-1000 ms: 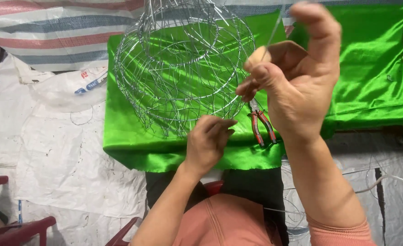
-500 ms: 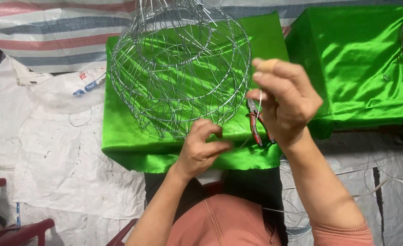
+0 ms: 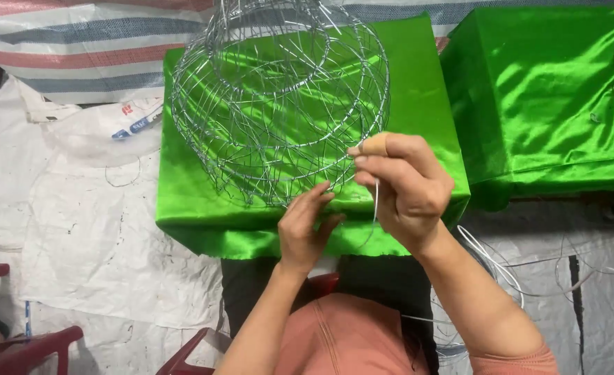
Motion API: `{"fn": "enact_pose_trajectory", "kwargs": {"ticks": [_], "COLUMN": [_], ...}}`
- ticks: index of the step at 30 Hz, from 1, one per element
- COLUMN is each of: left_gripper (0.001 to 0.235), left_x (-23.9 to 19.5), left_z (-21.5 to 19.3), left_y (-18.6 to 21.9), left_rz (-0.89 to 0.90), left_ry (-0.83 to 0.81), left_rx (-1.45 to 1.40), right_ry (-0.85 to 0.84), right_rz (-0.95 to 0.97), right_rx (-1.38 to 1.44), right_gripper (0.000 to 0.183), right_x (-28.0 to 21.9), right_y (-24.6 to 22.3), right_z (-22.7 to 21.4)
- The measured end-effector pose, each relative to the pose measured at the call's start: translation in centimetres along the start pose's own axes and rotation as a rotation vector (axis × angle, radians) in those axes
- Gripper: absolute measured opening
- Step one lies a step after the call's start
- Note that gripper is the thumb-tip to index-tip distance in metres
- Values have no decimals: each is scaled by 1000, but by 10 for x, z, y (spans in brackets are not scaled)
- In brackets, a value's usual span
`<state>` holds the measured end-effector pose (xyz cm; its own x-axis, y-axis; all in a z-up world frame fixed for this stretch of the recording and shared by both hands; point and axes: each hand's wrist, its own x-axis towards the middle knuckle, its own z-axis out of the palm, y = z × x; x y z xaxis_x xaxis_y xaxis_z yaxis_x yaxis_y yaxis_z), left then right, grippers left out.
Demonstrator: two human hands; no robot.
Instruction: Fabricating a wire frame by wrapping thin wire around a structure and cutting it with pliers.
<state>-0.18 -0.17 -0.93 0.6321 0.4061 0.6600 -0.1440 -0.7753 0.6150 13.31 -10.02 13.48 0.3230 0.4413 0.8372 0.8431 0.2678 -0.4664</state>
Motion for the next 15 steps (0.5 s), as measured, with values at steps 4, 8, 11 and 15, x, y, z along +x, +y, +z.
{"fn": "enact_pose_trajectory", "kwargs": {"ticks": [4,8,11,15], "left_gripper": [38,34,29,14], "left_x": [9,14,13,16], "left_z": [-5,-8,-2,3], "left_y": [21,36,38,40], "left_rz": [-217,-439,-443,-382], "left_ry": [33,-81,-43,30], "left_rx": [-224,-341,-260,58], "right_ry": [54,-118,-170,-199], "right_rz": [-109,134,228,301], "right_rx": [-21,-87,-54,121], "right_gripper": [16,19,18,22], "right_x": [8,7,11,11], "right_y": [26,43,44,44], "right_z": [12,13,15,19]}}
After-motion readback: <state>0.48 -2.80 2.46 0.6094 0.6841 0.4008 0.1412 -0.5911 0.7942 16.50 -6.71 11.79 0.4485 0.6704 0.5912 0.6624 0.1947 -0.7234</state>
